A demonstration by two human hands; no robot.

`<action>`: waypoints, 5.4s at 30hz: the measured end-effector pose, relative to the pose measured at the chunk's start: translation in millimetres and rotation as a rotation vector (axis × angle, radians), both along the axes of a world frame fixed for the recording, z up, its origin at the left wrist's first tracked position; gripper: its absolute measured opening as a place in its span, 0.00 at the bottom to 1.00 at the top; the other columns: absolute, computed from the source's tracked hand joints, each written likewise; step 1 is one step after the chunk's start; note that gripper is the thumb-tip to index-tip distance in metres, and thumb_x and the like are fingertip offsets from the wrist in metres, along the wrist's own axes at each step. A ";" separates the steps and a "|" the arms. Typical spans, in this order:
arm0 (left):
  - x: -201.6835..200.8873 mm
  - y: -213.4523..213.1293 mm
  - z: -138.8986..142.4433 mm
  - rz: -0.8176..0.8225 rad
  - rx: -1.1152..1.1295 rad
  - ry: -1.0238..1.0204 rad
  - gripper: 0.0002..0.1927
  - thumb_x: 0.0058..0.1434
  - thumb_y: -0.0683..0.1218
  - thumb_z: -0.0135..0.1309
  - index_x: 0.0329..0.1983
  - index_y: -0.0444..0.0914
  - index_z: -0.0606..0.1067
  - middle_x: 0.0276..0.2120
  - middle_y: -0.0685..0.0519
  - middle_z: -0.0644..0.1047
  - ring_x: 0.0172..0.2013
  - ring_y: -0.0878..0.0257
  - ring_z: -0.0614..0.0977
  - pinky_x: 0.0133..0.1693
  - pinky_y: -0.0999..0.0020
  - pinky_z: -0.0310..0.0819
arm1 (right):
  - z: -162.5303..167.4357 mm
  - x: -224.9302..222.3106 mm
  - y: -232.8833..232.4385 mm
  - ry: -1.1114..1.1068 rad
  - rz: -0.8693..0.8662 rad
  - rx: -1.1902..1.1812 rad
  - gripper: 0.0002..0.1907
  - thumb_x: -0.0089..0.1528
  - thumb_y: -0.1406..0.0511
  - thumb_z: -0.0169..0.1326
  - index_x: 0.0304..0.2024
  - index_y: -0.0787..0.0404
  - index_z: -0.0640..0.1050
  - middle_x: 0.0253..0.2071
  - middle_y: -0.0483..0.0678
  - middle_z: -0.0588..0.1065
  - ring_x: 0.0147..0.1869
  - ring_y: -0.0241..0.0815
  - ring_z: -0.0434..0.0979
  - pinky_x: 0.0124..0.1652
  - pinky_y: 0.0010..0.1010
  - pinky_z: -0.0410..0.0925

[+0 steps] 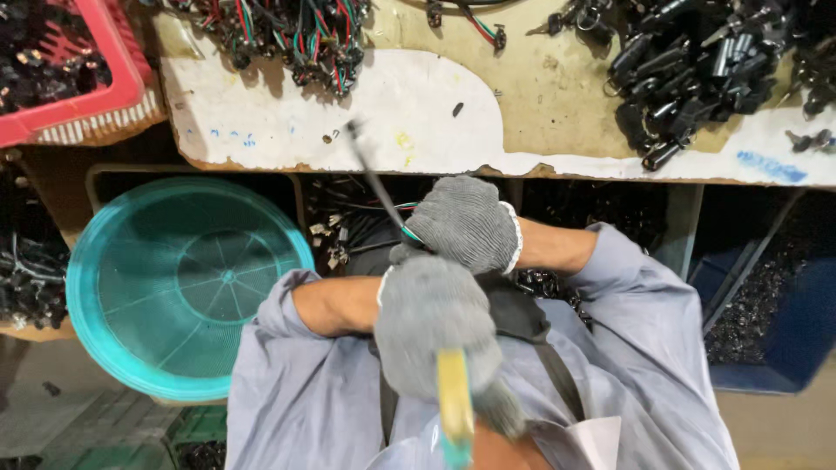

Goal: The person strips insulation from the ends of electrical wires using pliers-style wire strippers, working one wire at a time at a workbench. They pull each wire from a pile, cut and pull off the insulation, and set the processed wire aside, repeating the cycle continuously.

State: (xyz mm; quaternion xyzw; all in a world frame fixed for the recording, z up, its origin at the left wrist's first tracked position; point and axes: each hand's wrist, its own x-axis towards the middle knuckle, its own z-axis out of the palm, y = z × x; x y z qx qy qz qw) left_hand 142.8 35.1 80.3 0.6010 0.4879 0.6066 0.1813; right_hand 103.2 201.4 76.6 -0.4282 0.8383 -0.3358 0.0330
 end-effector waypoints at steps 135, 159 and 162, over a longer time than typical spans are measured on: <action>-83.2 -8.3 20.7 0.719 -0.258 -0.844 0.22 0.62 0.42 0.64 0.60 0.31 0.78 0.40 0.57 0.83 0.37 0.74 0.80 0.41 0.75 0.78 | -8.5 -19.9 49.0 0.075 -0.492 -0.173 0.17 0.57 0.57 0.68 0.41 0.58 0.78 0.30 0.51 0.72 0.32 0.53 0.75 0.36 0.38 0.67; -18.9 -0.3 36.2 0.433 -0.268 -0.009 0.17 0.51 0.55 0.72 0.36 0.45 0.79 0.32 0.53 0.79 0.37 0.57 0.81 0.41 0.62 0.76 | 4.0 -13.8 2.9 0.013 0.127 0.340 0.17 0.57 0.51 0.63 0.34 0.55 0.79 0.26 0.50 0.75 0.31 0.55 0.77 0.30 0.49 0.69; -65.0 -16.8 57.1 0.883 -0.164 -0.202 0.08 0.70 0.47 0.62 0.43 0.39 0.77 0.38 0.50 0.80 0.37 0.60 0.83 0.40 0.64 0.81 | -1.6 -18.4 13.9 0.057 0.100 0.138 0.22 0.55 0.51 0.63 0.42 0.58 0.77 0.35 0.52 0.76 0.38 0.57 0.76 0.41 0.49 0.70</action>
